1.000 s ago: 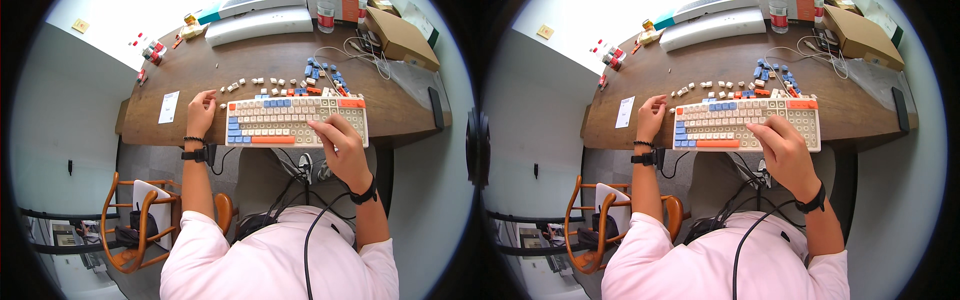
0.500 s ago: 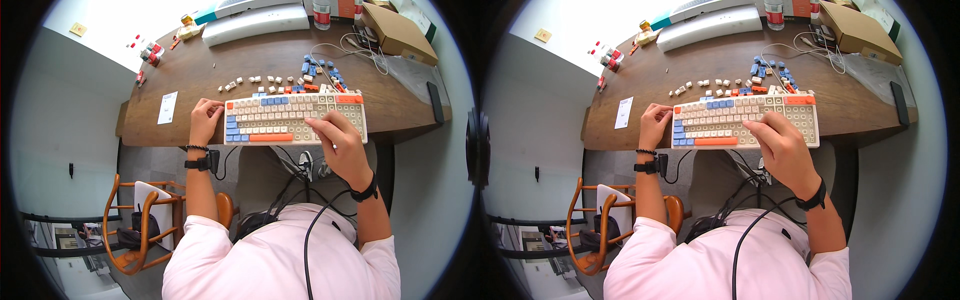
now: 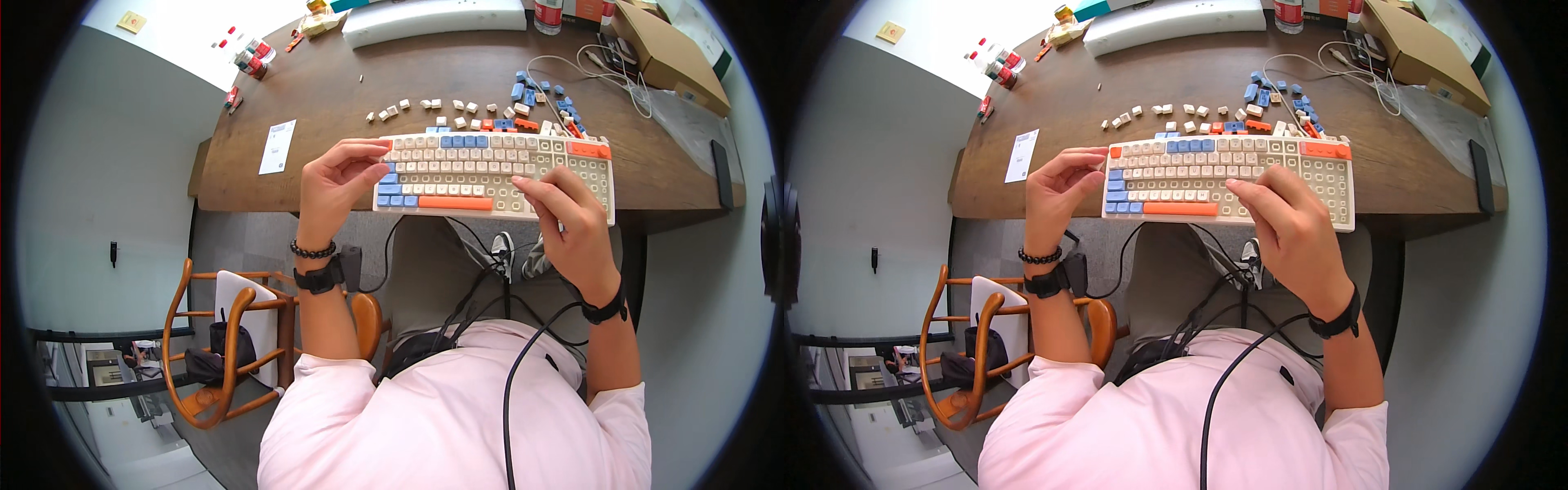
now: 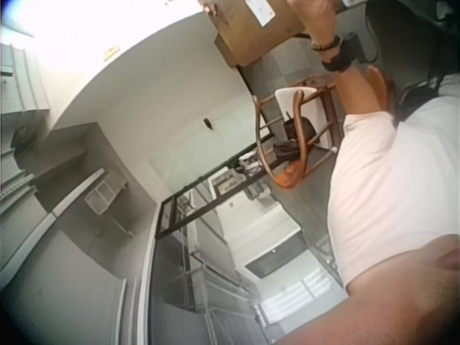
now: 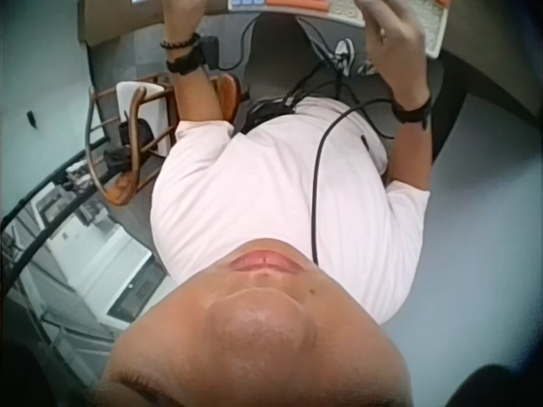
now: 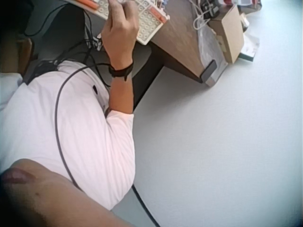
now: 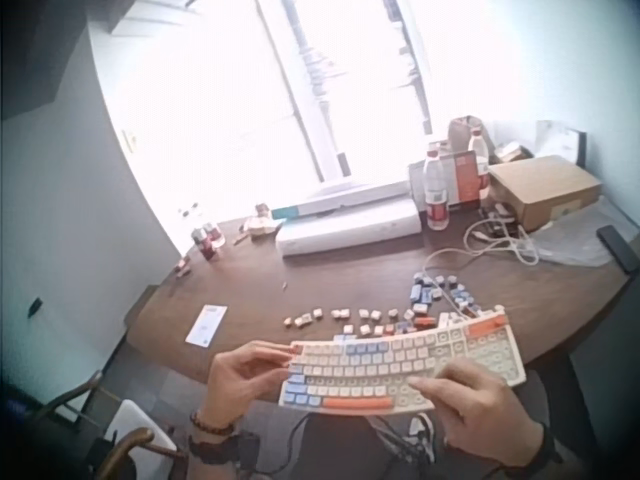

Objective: The person is placing keycaps onto a keyboard base by hand. They pick up various keycaps from the wooden desk and press them onto the switches of the keyboard.

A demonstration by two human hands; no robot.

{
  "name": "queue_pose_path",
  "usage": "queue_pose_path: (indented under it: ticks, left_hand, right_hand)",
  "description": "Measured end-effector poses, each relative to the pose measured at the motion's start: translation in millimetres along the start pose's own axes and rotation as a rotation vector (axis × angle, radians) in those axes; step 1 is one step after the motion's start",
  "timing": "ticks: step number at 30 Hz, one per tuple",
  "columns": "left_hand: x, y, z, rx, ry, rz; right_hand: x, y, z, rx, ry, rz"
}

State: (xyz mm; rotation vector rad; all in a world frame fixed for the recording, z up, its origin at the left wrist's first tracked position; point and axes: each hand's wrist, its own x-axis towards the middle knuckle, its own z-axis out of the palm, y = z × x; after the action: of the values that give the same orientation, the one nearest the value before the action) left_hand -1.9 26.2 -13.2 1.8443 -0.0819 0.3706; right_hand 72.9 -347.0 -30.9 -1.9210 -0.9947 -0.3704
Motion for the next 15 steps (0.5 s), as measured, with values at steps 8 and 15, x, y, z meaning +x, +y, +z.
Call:
queue_pose_path:
  ticks: [8,15]
  left_hand:
    - [-0.8,1.7,7.4,0.254,-0.04,-0.107]
    - [-3.8,-9.9,3.7,0.49,-0.178,0.018]
  right_hand:
    - [-0.3,-0.2,0.6,-0.001,-0.003,-0.003]
    - [-0.7,-0.6,-0.7,-0.013,-0.006,0.005]
